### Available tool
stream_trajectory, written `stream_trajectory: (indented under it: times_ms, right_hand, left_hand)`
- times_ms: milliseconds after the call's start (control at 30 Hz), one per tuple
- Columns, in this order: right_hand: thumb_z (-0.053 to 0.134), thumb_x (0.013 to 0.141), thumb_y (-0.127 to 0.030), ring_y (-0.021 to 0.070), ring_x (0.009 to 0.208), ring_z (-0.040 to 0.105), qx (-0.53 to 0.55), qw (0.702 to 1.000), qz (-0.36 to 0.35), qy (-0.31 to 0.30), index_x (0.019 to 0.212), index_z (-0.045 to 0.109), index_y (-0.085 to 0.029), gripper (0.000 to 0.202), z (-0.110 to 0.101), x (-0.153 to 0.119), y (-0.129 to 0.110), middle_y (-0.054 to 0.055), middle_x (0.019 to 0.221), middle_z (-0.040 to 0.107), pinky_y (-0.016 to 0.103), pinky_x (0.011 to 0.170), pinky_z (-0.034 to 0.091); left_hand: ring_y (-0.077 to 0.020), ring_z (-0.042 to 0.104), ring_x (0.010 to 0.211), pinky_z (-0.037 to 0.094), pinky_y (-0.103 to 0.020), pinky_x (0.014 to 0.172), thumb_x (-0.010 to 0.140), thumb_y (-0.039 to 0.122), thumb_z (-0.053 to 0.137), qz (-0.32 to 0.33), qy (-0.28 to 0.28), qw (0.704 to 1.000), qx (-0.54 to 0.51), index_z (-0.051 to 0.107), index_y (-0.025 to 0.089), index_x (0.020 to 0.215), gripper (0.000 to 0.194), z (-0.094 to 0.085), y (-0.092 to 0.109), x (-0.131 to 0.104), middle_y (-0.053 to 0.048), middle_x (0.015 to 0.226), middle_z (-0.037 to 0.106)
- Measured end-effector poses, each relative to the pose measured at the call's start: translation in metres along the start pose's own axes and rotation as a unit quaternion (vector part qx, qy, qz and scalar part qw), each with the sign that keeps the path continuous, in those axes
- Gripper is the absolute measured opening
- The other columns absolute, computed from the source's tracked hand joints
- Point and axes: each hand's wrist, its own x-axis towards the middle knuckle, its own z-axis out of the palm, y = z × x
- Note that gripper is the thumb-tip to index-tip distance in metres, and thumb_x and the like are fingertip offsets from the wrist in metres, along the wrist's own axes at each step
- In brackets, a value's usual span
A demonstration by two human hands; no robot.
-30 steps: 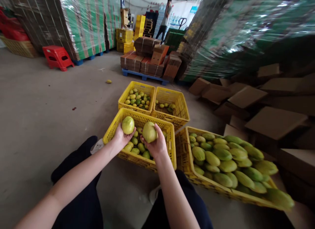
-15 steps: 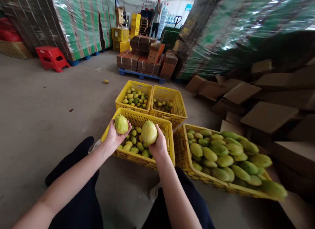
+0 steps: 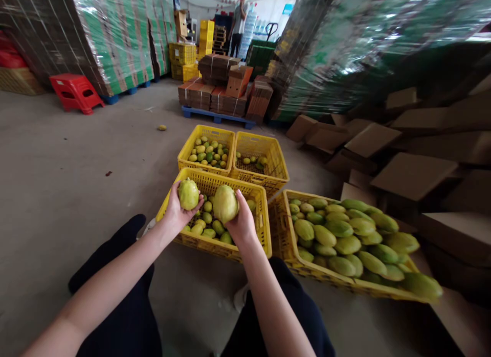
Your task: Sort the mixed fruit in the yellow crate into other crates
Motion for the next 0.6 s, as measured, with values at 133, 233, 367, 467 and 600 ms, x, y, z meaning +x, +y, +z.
stream_trajectory:
  times_ms: [133, 233, 367, 467, 600]
  right_hand:
    - [0.083, 0.067, -0.062, 0.0242, 0.081, 0.072, -0.004, 0.999, 0.038, 0.015, 0.088, 0.067, -0.022, 0.048, 0.0008, 0.0001, 0.0004, 0.0, 0.074, 0.071, 0.032, 0.065, 0.058]
    - [0.094, 0.056, -0.048, 0.0191, 0.072, 0.067, -0.027, 0.999, 0.021, -0.027, 0.09, 0.066, -0.021, 0.051, 0.0017, -0.0025, 0.0011, 0.0, 0.077, 0.07, 0.029, 0.061, 0.055]
    - [0.099, 0.044, -0.027, 0.0147, 0.069, 0.063, -0.072, 0.997, -0.006, -0.023, 0.093, 0.061, -0.022, 0.062, 0.0007, -0.0042, 0.0033, -0.004, 0.077, 0.067, 0.028, 0.065, 0.054]
    - [0.097, 0.034, -0.011, 0.0152, 0.075, 0.064, -0.095, 0.995, -0.016, -0.016, 0.098, 0.058, -0.023, 0.076, 0.0009, -0.005, 0.0035, -0.005, 0.08, 0.067, 0.029, 0.074, 0.055]
    - [0.092, 0.031, -0.003, 0.0172, 0.081, 0.067, -0.098, 0.995, -0.008, -0.028, 0.1, 0.057, -0.024, 0.081, 0.0036, -0.0076, 0.0015, -0.005, 0.085, 0.07, 0.031, 0.08, 0.056]
  left_hand:
    - [-0.0179, 0.067, 0.058, 0.061, -0.028, 0.052, 0.1, 0.043, 0.049, -0.016, 0.01, 1.0, 0.004, 0.065, 0.013, 0.098, 0.034, -0.0006, -0.0039, 0.0027, -0.006, 0.07, 0.067]
    - [-0.0178, 0.068, 0.058, 0.061, -0.029, 0.053, 0.099, 0.042, 0.053, 0.004, 0.013, 1.0, 0.009, 0.064, 0.017, 0.1, 0.028, -0.0012, -0.0056, 0.0048, -0.003, 0.071, 0.067]
    - [-0.0153, 0.067, 0.057, 0.061, -0.027, 0.054, 0.095, 0.039, 0.063, 0.04, -0.003, 0.999, 0.027, 0.063, 0.019, 0.099, 0.02, -0.0006, -0.0058, 0.0059, -0.001, 0.072, 0.067]
    - [-0.0141, 0.067, 0.057, 0.061, -0.025, 0.055, 0.09, 0.03, 0.071, 0.044, -0.021, 0.998, 0.035, 0.064, 0.018, 0.1, 0.017, 0.0002, -0.0072, 0.0055, -0.001, 0.075, 0.069]
    - [-0.0139, 0.067, 0.057, 0.061, -0.025, 0.055, 0.09, 0.023, 0.069, 0.033, -0.043, 0.997, 0.056, 0.063, 0.017, 0.098, 0.012, 0.0009, -0.0105, 0.0031, -0.002, 0.074, 0.07]
